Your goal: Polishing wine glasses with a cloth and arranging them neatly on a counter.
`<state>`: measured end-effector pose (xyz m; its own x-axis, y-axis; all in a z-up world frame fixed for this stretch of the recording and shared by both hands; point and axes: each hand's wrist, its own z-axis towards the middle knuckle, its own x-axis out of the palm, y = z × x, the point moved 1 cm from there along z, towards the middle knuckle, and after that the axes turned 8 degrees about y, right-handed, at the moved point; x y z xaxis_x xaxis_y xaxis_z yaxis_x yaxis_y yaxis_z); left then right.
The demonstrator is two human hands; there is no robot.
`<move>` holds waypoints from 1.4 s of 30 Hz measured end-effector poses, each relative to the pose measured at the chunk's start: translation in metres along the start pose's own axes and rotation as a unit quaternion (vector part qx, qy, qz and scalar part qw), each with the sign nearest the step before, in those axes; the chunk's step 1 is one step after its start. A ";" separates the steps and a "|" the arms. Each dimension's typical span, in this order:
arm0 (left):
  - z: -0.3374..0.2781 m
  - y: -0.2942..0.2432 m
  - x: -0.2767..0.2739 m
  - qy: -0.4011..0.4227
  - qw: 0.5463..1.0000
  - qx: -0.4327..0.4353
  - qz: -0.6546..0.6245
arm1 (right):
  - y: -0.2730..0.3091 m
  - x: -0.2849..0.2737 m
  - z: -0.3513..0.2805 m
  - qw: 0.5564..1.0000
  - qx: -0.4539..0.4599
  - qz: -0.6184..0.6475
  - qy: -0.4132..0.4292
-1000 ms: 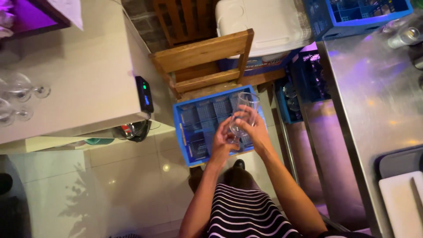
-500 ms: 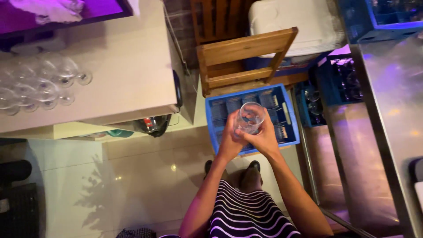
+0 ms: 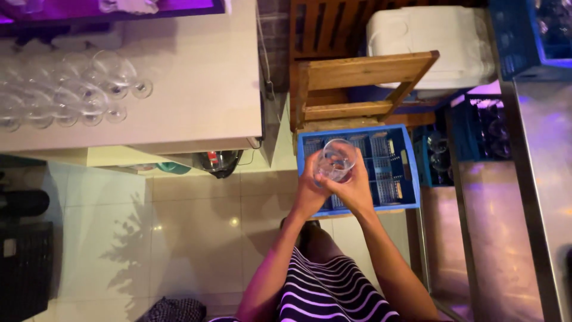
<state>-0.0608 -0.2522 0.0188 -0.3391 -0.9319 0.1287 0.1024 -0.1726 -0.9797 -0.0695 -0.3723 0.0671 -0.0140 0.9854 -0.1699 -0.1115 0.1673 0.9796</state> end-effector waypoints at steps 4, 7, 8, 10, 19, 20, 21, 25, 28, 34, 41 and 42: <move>0.007 0.005 0.000 -0.007 0.999 0.019 -0.025 | 0.000 0.001 0.010 1.000 -0.012 -0.021 0.010; 0.011 0.011 -0.006 0.004 0.999 0.002 -0.047 | -0.009 0.006 0.012 0.999 0.033 0.016 0.008; 0.013 0.019 -0.008 0.003 0.998 -0.002 -0.061 | -0.014 0.006 0.011 0.998 0.044 0.035 0.014; 0.024 0.027 -0.014 0.012 0.997 -0.001 -0.075 | -0.017 0.007 0.019 0.997 0.048 0.053 0.010; 0.051 0.036 -0.080 0.123 0.984 -0.011 -0.127 | -0.019 0.058 0.047 0.998 0.024 0.014 -0.056; 0.054 0.031 -0.092 0.130 0.980 -0.023 -0.147 | -0.016 0.070 0.051 0.997 0.033 0.020 -0.065; 0.056 0.025 -0.103 0.133 0.976 -0.035 -0.167 | -0.011 0.080 0.055 0.996 0.042 0.026 -0.070; 0.060 0.023 -0.152 0.167 0.978 -0.011 -0.123 | 0.013 0.127 0.066 0.992 0.060 -0.002 -0.111; 0.051 0.005 -0.178 0.176 0.956 -0.090 -0.215 | 0.030 0.153 0.065 0.990 0.068 -0.044 -0.118; 0.034 -0.013 -0.208 0.129 0.972 -0.054 -0.191 | 0.051 0.184 0.073 0.991 0.025 -0.122 -0.042; 0.027 -0.008 -0.252 0.069 0.974 -0.029 -0.212 | 0.057 0.224 0.098 0.993 0.006 -0.116 0.017; 0.025 -0.003 -0.259 0.061 0.978 -0.007 -0.200 | 0.059 0.230 0.101 0.992 0.006 -0.126 0.025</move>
<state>0.0501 -0.0185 -0.0074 -0.4575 -0.7456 0.4846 -0.0748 -0.5107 -0.8565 0.0210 -0.1323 0.0964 -0.0370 0.9092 -0.4148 -0.1059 0.4091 0.9063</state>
